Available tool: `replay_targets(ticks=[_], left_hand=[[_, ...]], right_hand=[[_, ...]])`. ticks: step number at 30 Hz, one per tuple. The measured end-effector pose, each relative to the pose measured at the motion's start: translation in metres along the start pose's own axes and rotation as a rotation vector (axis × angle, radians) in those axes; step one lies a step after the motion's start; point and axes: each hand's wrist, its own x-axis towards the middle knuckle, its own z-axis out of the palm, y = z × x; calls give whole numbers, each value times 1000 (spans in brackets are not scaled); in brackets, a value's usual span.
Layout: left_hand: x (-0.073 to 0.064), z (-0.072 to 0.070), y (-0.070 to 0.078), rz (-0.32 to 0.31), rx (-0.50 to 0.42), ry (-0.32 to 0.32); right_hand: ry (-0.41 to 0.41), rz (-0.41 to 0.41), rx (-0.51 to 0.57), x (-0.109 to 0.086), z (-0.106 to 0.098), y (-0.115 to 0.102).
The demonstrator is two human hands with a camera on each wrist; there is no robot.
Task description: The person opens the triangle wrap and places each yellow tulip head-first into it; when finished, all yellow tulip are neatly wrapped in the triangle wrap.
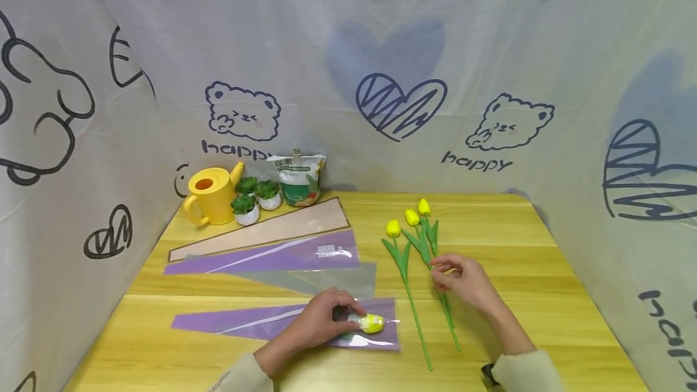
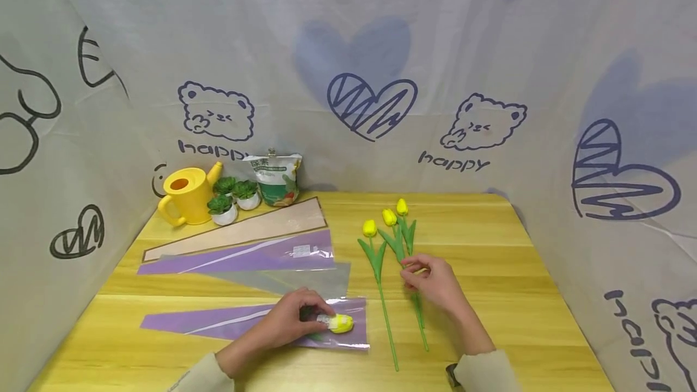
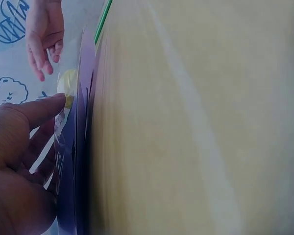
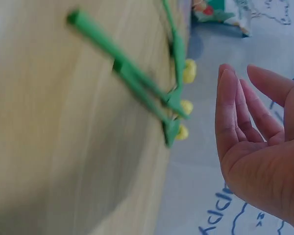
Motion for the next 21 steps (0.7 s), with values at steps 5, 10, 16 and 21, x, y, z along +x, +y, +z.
replay_targets(ticks=[5, 10, 16, 21], left_hand=[[0, -1, -1, -20, -4, -12], [-1, -1, -3, -25, -9, -21], [-1, -1, -3, -36, -26, -28], [-2, -2, -3, -32, -30, -26]], right_hand=[[58, 50, -28, 13, -12, 9], [87, 87, -61, 23, -16, 21], [103, 123, -88, 34, -12, 32], [120, 163, -73, 40, -9, 35]])
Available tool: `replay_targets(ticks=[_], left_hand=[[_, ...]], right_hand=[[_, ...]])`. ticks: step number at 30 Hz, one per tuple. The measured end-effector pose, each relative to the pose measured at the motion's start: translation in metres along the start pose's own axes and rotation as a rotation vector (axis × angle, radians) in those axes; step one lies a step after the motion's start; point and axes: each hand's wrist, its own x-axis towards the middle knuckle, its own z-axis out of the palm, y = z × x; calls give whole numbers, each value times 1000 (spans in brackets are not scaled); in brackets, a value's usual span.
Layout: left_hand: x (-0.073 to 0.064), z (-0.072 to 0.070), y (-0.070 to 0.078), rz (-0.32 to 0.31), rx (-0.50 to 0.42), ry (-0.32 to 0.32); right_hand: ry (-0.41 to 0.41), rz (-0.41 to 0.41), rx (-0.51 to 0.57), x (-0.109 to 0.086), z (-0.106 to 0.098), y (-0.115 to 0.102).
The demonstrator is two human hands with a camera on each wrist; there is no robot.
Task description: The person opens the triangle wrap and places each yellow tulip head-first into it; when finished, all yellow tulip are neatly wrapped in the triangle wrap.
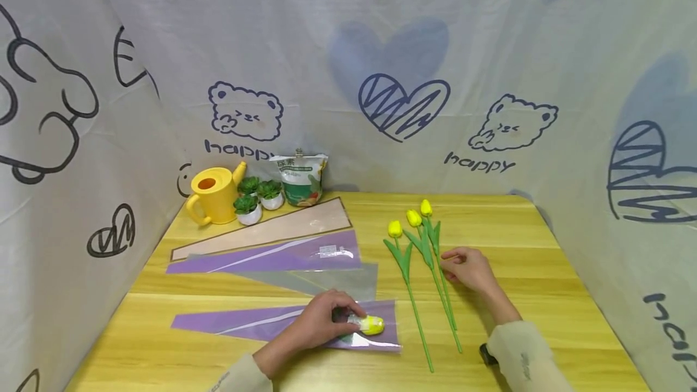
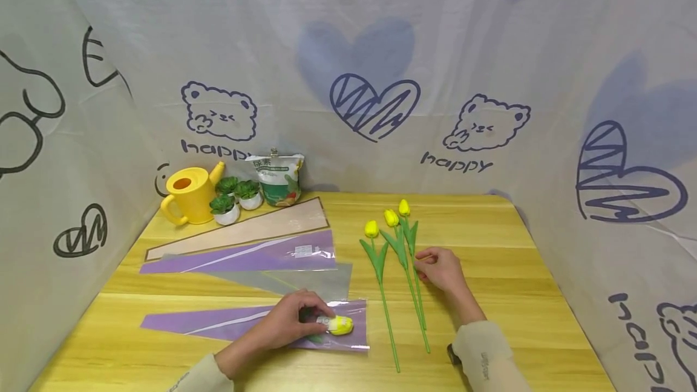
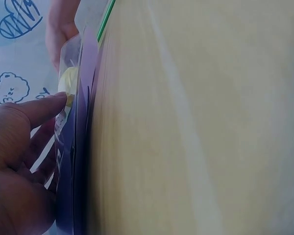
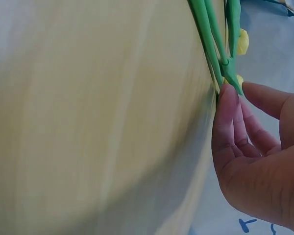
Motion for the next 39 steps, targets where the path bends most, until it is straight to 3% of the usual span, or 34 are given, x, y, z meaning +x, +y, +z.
replay_targets(ticks=[9, 16, 21, 39], left_hand=[[-1, -1, 0, 21, -18, -1], [0, 1, -1, 0, -56, -26], [-1, 2, -3, 30, -74, -7], [0, 1, -7, 3, -97, -9]], right_hand=[[27, 52, 2, 5, 6, 0], [64, 82, 3, 4, 8, 0], [76, 87, 15, 7, 11, 1], [6, 155, 99, 17, 7, 7]])
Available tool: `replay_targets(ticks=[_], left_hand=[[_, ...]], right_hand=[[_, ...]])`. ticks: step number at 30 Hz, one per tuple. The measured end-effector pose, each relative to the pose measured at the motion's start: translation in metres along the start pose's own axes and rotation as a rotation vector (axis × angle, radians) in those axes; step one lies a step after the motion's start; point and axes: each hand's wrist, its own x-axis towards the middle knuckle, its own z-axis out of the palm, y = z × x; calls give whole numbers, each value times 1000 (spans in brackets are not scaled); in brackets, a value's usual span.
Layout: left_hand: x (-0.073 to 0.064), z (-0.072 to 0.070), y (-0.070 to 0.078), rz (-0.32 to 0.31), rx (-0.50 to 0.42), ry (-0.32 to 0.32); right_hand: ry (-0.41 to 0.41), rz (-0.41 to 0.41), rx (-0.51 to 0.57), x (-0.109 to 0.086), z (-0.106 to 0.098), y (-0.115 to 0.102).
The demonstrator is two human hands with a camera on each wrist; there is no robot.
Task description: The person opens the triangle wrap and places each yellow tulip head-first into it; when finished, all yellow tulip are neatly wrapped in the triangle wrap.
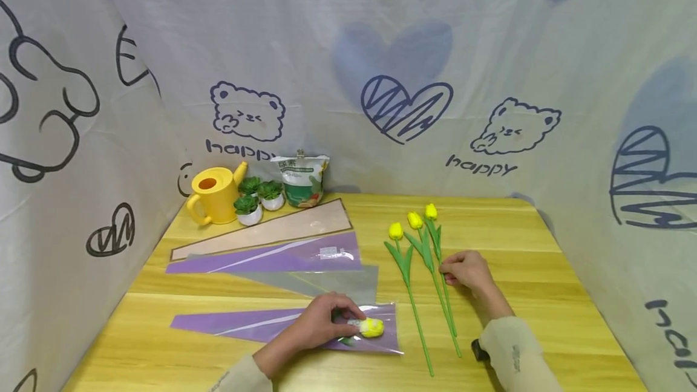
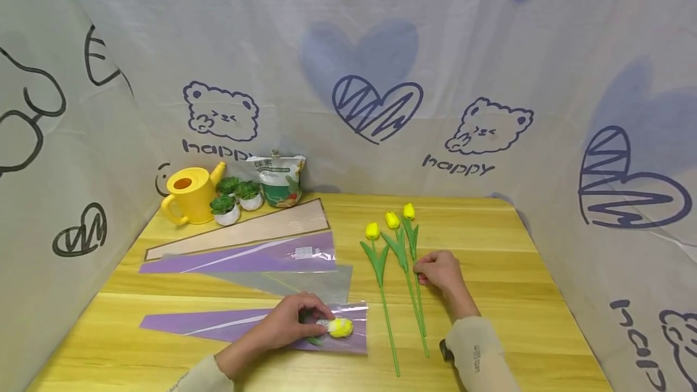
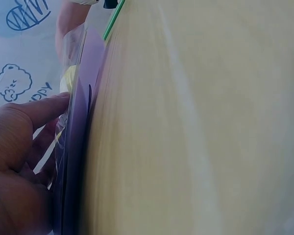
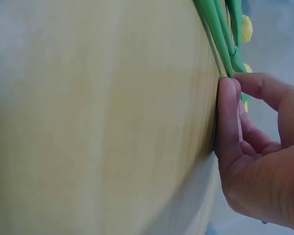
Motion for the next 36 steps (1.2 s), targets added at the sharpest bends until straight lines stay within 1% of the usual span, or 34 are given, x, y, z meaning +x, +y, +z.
replay_targets(ticks=[5, 10, 16, 20, 26, 30, 36], left_hand=[[0, -1, 0, -17, -6, -7], [0, -1, 0, -14, -15, -1], [0, -1, 1, -22, -24, -5], [0, -1, 0, -19, -4, -10], [2, -1, 0, -15, -4, -11], [1, -2, 0, -7, 0, -15], [-1, 0, 2, 4, 4, -12]], right_hand=[[-37, 1, 59, 2, -4, 2], [-77, 4, 122, 6, -8, 9], [-91, 15, 173, 8, -10, 12], [-93, 21, 179, 7, -11, 12], [-88, 33, 193, 6, -12, 10], [-94, 42, 184, 5, -12, 11], [-104, 21, 175, 7, -12, 15]])
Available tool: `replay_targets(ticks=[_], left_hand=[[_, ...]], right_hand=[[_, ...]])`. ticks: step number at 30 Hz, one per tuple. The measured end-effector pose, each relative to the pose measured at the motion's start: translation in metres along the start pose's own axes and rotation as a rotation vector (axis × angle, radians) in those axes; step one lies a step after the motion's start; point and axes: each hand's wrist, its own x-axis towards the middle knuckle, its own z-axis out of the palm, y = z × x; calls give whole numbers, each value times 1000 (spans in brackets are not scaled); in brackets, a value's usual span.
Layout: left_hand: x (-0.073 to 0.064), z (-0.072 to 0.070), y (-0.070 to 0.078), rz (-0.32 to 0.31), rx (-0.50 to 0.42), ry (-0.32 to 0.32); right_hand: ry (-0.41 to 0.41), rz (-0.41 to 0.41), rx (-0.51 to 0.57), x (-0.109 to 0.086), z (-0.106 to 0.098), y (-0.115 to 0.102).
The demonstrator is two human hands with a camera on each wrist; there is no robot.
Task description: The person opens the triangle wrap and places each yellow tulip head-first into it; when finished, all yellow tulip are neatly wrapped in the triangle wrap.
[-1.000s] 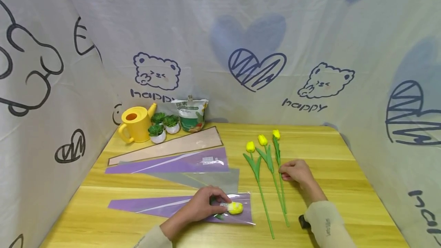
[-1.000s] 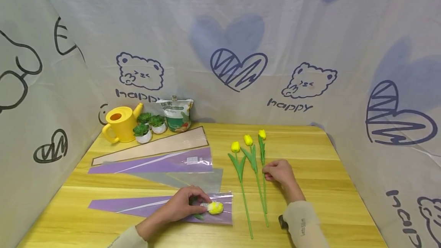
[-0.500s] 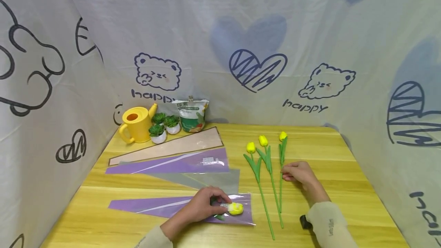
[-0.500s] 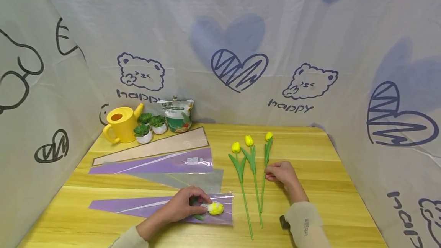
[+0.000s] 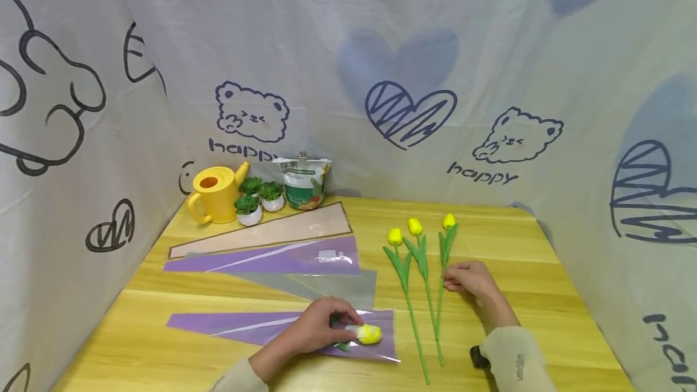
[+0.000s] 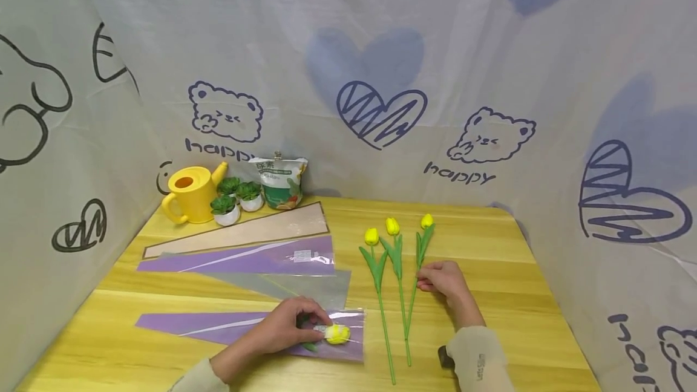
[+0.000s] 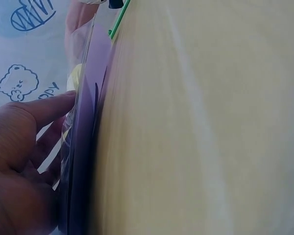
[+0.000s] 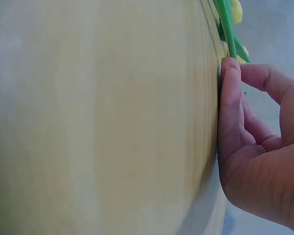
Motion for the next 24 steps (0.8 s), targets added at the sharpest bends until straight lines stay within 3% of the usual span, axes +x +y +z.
replay_targets(ticks=[8, 16, 24], left_hand=[[2, -5, 10, -18, 53, 20], [29, -28, 11, 16, 120, 63], [55, -33, 6, 2, 160, -20]], right_hand=[[4, 20, -2, -1, 2, -3], [9, 17, -22, 0, 2, -4], [-2, 20, 5, 1, 0, -3]])
